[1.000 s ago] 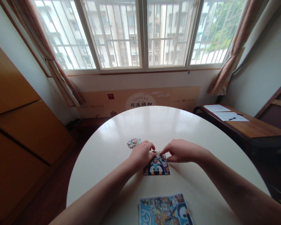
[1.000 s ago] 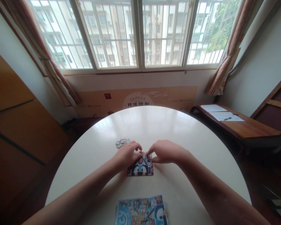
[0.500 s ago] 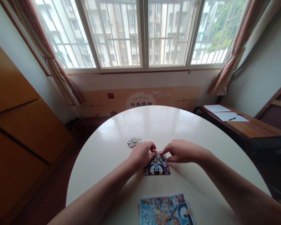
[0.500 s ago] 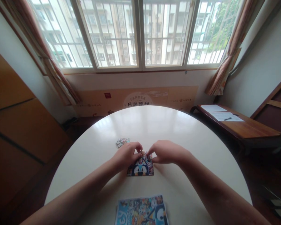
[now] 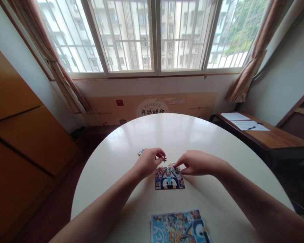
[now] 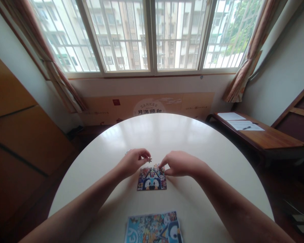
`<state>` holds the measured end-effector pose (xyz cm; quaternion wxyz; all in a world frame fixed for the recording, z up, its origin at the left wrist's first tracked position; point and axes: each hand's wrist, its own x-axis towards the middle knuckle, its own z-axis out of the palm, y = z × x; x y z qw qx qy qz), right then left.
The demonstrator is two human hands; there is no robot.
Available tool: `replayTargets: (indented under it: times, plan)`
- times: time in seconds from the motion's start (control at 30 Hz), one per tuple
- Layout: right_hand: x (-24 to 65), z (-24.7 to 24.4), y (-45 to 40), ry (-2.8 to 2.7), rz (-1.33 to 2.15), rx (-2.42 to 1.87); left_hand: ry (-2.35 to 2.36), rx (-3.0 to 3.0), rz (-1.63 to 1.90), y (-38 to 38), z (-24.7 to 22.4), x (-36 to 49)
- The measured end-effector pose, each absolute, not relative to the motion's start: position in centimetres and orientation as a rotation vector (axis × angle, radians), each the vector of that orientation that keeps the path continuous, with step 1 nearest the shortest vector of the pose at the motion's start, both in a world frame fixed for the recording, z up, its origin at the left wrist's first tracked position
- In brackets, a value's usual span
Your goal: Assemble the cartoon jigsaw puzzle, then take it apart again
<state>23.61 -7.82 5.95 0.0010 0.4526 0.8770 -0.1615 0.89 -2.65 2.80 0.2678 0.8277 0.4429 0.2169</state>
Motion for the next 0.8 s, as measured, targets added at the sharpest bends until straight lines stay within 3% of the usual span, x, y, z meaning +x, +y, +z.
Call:
replayTargets:
  times: [0.3,0.8]
  plan:
    - [23.8,5.7,-7.7,2.738,-0.553,1.430,1.573,2.092,0.763,1.3,5.4,-4.1]
    - [23.4,5.6,-7.8,2.752,-0.555,1.444,1.621,2.060,0.714,2.1,3.7,-4.0]
